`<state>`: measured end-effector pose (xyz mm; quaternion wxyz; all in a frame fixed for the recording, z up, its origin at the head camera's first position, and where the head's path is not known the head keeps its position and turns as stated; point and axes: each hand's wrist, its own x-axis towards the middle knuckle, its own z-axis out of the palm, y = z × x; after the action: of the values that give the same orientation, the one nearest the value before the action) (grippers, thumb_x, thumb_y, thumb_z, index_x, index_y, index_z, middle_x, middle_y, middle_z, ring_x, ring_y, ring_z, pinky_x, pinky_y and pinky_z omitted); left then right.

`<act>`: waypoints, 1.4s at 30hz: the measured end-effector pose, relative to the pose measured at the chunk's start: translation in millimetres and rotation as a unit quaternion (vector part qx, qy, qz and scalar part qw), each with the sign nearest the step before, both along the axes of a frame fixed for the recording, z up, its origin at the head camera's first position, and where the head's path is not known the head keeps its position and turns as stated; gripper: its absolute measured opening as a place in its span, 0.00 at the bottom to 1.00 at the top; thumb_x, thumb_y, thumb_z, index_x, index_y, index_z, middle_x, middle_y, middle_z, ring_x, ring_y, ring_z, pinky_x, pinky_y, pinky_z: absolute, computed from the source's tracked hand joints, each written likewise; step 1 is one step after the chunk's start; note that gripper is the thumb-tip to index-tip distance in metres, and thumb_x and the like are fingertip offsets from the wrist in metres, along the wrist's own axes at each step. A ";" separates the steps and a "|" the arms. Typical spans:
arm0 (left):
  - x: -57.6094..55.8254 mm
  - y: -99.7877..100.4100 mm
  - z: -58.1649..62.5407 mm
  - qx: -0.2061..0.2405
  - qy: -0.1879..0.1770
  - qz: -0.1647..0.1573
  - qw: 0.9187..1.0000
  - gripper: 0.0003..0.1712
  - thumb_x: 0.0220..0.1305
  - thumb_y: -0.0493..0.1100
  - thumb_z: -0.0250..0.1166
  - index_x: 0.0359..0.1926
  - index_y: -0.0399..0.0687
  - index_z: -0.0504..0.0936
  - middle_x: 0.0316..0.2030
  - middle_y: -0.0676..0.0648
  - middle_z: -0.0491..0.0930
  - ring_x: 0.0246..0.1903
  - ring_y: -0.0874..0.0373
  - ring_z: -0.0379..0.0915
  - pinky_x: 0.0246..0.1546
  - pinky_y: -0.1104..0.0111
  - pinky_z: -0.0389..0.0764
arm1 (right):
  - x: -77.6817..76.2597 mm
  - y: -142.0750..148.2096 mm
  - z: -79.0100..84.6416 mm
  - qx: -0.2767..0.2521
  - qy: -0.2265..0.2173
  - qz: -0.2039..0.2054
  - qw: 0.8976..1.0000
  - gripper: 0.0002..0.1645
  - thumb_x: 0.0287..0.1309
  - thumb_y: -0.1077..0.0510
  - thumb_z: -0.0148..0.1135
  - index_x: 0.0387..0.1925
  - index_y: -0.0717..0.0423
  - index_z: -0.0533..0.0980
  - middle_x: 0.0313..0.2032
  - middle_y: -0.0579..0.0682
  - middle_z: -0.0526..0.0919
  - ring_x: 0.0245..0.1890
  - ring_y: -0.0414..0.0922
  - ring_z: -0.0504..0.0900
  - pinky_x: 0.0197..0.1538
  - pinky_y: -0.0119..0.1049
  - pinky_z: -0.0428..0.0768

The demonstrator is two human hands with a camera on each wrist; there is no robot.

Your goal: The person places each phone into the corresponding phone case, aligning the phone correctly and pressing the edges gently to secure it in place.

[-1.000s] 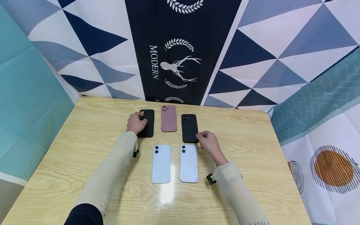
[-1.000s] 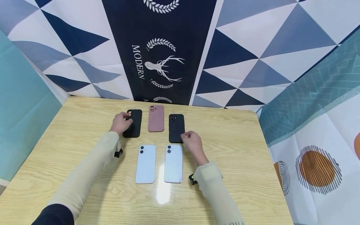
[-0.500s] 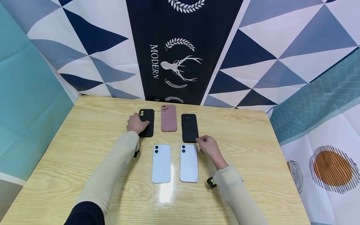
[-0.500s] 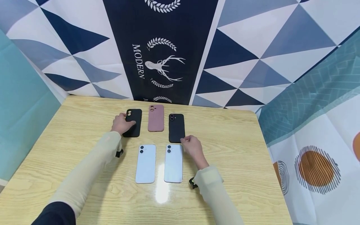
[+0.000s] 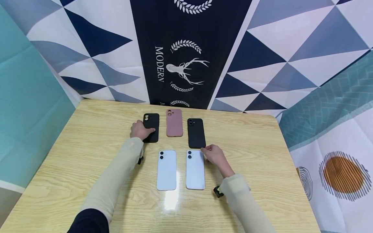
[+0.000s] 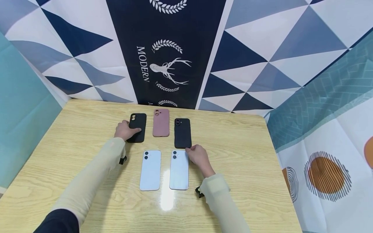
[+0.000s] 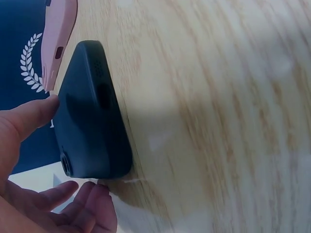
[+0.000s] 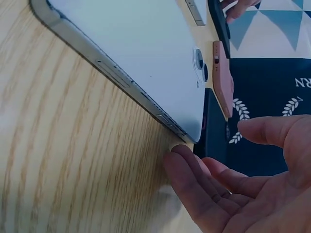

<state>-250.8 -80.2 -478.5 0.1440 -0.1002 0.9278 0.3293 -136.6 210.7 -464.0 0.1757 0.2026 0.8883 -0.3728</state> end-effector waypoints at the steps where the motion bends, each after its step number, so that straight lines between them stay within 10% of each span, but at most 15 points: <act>1: 0.2 -0.1 0.0 -0.001 -0.002 0.000 1.000 0.46 0.58 0.56 0.63 0.65 0.30 0.57 0.60 0.29 0.61 0.61 0.36 0.58 0.60 0.48 0.68 | 0.1 0.2 -0.9 0.002 -0.001 0.001 1.000 0.24 0.63 0.48 0.53 0.48 0.65 0.73 0.31 0.55 0.80 0.26 0.44 0.79 0.26 0.29 0.73; 42: -0.8 10.5 5.2 -0.070 -0.033 -0.004 0.997 0.42 0.57 0.57 0.63 0.61 0.30 0.65 0.55 0.29 0.65 0.54 0.35 0.66 0.52 0.49 0.75 | 5.3 -6.7 -5.4 -0.004 -0.005 0.012 1.000 0.23 0.61 0.51 0.57 0.48 0.66 0.74 0.40 0.59 0.80 0.27 0.44 0.79 0.27 0.32 0.80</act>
<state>-251.6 -69.7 -473.3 0.1684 -0.1175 0.9436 0.2597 -131.3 204.0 -469.5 0.1858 0.1935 0.8880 -0.3735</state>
